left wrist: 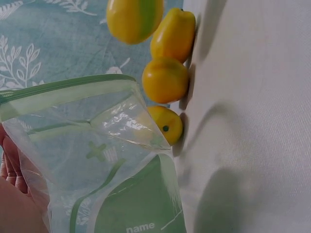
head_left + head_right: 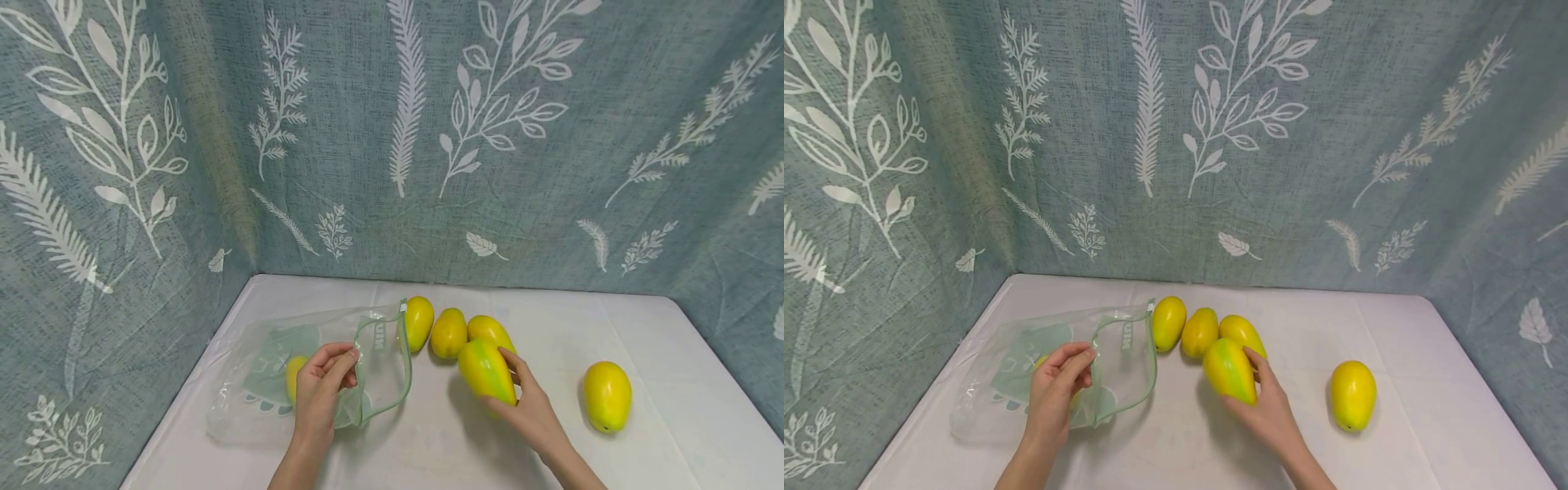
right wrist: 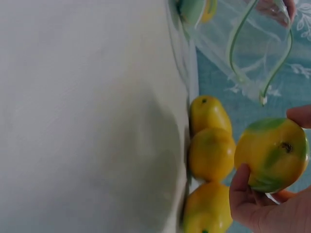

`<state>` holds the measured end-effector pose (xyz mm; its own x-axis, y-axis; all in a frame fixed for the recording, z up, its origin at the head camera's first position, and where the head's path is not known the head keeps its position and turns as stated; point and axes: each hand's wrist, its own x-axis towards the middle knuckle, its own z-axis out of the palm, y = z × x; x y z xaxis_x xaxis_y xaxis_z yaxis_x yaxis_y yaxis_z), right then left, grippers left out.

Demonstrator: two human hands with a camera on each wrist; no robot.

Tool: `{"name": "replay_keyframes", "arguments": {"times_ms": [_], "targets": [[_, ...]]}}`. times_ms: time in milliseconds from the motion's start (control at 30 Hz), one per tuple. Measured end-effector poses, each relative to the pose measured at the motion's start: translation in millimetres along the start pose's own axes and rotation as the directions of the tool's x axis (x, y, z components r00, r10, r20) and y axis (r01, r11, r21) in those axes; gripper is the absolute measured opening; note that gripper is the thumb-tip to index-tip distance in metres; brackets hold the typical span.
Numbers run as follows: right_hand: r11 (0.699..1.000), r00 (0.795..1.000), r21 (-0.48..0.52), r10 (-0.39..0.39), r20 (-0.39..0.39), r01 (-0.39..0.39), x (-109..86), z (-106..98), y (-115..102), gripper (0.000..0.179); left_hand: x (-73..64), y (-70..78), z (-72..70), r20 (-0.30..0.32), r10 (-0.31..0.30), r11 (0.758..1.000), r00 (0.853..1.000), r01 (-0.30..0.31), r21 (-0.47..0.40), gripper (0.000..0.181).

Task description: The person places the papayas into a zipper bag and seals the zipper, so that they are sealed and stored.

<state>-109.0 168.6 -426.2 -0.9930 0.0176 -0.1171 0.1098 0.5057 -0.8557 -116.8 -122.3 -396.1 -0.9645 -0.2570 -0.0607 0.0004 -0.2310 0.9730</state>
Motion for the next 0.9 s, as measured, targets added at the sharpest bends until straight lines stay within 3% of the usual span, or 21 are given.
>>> {"name": "replay_keyframes", "arguments": {"times_ms": [700,900], "targets": [[0.986,0.992,0.136,-0.108,0.06,0.099,13.6,41.6,-35.1,0.08,-0.8,-1.5,2.3,0.009,-0.004,1.0,1.0,0.004,-0.008,0.015],[0.968,0.977,0.194,-0.182,0.108,0.159,15.1,53.0,-45.9,0.068,-1.5,-1.5,2.2,0.021,-0.001,1.0,1.0,0.002,-0.018,0.014]]}}
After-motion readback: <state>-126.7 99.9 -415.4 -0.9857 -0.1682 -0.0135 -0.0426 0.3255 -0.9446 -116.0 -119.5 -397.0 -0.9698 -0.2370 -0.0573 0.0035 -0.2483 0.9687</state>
